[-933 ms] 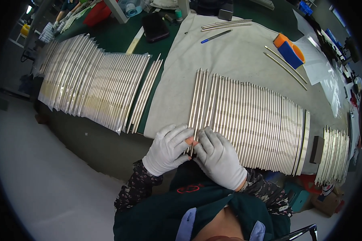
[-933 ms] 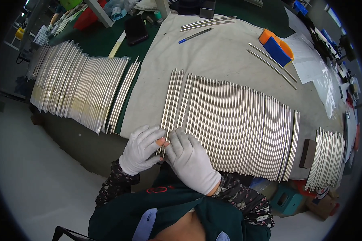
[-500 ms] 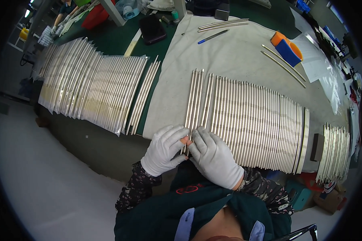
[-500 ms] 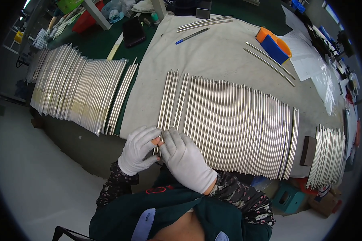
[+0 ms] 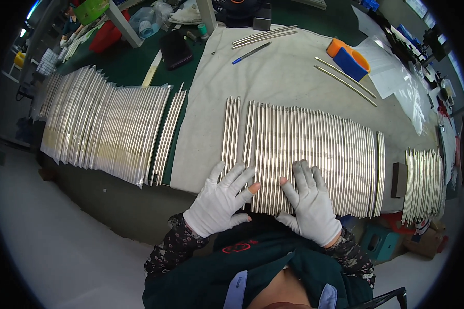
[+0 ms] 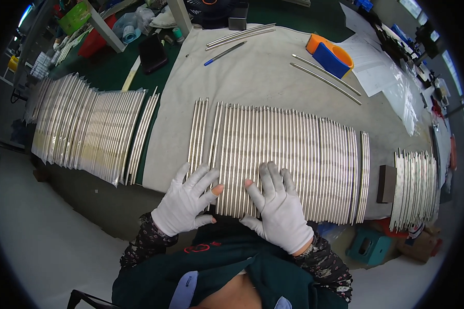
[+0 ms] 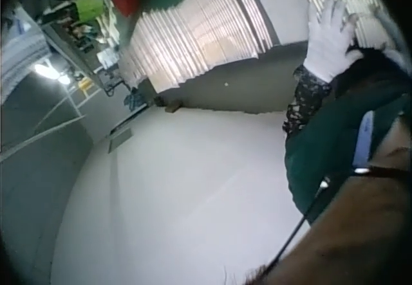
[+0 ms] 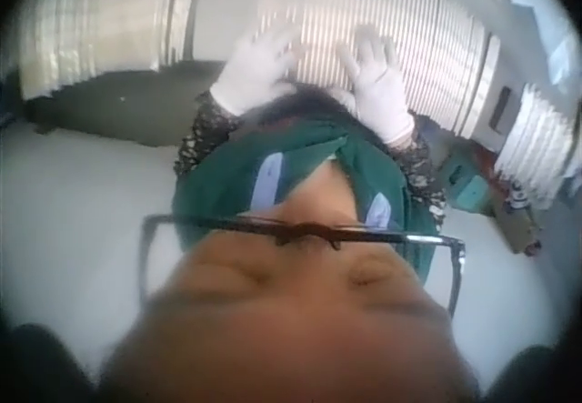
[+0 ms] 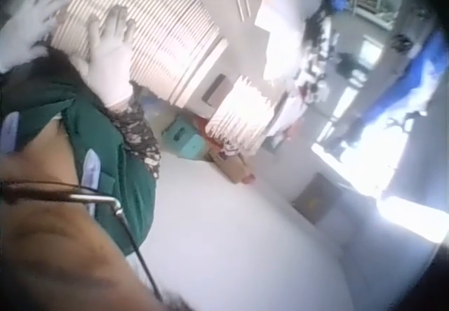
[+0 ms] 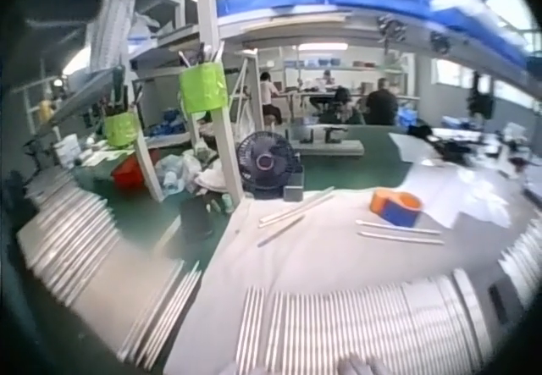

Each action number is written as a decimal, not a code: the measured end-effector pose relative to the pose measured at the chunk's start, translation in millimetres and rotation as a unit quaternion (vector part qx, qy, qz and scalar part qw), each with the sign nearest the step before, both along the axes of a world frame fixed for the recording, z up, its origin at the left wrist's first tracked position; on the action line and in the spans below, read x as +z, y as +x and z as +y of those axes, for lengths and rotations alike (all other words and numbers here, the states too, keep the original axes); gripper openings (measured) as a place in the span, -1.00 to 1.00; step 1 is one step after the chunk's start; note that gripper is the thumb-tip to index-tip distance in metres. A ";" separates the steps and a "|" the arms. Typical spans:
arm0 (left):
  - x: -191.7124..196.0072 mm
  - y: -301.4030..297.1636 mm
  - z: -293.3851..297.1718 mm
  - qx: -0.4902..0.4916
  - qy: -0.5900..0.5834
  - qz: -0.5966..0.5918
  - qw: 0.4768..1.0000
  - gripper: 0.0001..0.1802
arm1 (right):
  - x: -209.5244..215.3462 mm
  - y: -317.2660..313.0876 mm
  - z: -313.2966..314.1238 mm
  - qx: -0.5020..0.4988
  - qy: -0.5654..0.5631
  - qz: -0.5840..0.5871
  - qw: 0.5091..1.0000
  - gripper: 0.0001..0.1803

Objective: The worker sands the ends of metallic straws with a sanding block and then packages them into a plastic bag.

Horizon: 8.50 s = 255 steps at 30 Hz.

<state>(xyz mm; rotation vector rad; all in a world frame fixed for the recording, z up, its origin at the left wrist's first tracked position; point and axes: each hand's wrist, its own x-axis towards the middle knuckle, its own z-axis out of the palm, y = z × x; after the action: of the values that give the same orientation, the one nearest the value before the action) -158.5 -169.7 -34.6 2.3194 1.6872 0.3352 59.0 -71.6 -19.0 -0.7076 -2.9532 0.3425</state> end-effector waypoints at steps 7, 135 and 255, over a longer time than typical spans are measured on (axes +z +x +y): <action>-9.6 -17.0 -10.9 0.024 0.031 -0.013 0.999 -0.08 | -1.0 -22.6 -1.2 0.015 -0.029 -0.008 0.999 -0.16; -20.5 -39.1 32.1 0.168 0.112 -0.108 0.974 -0.21 | -10.7 140.0 14.9 -0.118 0.025 0.029 0.992 -0.20; -17.9 -46.1 142.3 0.144 0.110 0.086 0.980 -0.43 | -11.2 -85.0 95.9 -0.183 0.091 0.026 0.978 -0.31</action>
<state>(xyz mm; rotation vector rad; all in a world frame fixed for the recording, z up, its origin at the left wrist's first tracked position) -204.6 -27.4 -52.5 2.3085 2.1810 0.4064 -26.0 24.4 -30.2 -1.1672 -2.6812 0.0571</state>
